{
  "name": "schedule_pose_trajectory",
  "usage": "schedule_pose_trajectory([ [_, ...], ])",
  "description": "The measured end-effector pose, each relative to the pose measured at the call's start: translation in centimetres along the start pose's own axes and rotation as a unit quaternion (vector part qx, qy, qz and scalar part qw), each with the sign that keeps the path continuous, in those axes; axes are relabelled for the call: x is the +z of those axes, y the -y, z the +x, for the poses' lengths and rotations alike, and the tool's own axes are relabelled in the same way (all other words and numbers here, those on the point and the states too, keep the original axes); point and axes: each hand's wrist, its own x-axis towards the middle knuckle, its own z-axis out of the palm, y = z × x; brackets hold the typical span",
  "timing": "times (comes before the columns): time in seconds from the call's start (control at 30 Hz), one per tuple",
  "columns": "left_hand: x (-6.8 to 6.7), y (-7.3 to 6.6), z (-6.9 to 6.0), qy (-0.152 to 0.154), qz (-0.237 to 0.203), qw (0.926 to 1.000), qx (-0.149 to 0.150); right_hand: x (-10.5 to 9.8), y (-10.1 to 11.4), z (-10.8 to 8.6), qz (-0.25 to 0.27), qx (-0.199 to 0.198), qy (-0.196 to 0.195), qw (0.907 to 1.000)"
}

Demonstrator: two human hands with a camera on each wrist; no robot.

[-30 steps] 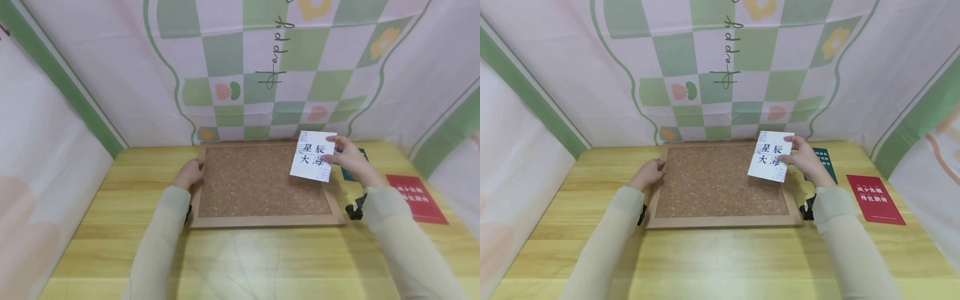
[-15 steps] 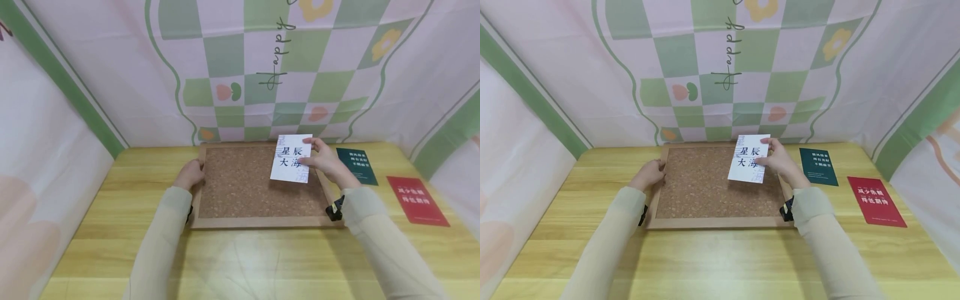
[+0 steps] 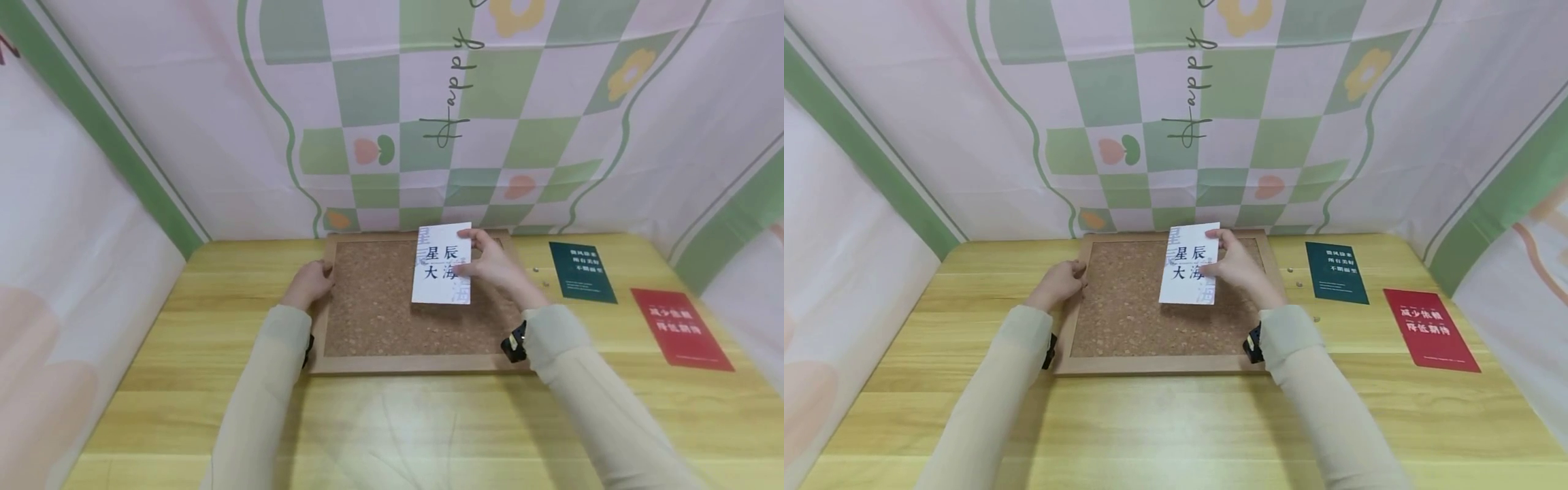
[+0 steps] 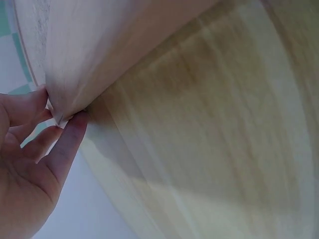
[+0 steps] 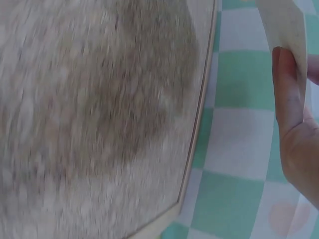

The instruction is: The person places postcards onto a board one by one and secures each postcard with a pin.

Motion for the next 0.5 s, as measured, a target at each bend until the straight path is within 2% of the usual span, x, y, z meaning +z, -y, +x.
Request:
schedule_pose_trajectory([
  [0.27,0.0,-0.2,0.2,-0.007,0.005,1.0,-0.003,3.2,0.7,1.0,-0.026,-0.012,0.022,0.9993],
  [0.5,0.1,-0.1,0.1,-0.007,-0.002,1.0,0.0,5.6,1.1,1.5,-0.02,-0.014,0.033,0.9992],
])
